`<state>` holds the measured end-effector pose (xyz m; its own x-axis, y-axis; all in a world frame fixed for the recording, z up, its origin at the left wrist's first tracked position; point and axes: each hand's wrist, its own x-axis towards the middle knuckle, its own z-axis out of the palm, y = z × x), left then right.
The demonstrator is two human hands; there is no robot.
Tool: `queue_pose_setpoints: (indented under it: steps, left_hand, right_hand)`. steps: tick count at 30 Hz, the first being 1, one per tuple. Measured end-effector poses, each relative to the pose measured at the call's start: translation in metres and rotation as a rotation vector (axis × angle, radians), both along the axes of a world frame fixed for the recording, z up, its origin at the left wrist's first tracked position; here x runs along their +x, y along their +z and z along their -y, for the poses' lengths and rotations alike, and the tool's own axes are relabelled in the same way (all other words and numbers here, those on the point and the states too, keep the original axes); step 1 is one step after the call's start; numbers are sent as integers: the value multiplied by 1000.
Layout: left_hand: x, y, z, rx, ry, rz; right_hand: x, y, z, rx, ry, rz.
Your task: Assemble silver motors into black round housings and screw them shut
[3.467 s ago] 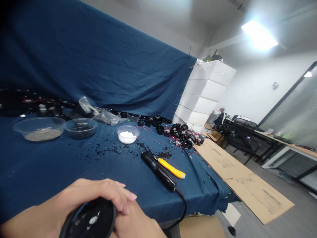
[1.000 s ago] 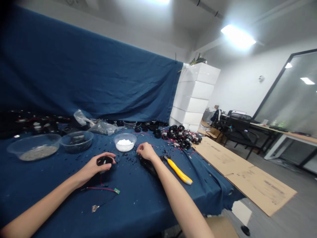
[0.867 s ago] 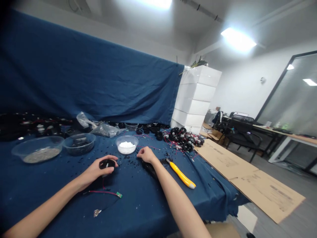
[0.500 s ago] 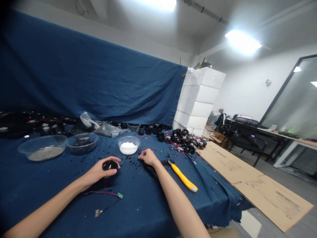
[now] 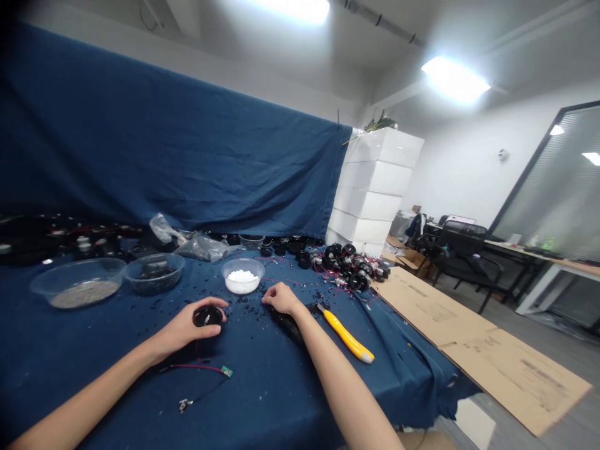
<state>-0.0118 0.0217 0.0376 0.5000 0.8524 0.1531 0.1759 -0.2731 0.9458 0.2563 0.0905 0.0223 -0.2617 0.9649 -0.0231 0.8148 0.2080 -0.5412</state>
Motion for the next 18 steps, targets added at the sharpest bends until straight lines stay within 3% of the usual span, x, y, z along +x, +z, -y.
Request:
queue_pose_setpoints:
  steps: [6,9,14,18]
  left_hand:
    - [1,2,3,-13,-5,47]
    - [5,0,4,33,-21,41]
    - [13,4,13,192,11,-10]
    - [18,12,25,269,82,-28]
  right_hand:
    - [41,34,48,-26,-53,100]
    - [60,36,84,-138,-61,170]
    - [56,23,123,-40,-192,203]
    - [47,42,154,-88,-158,-11]
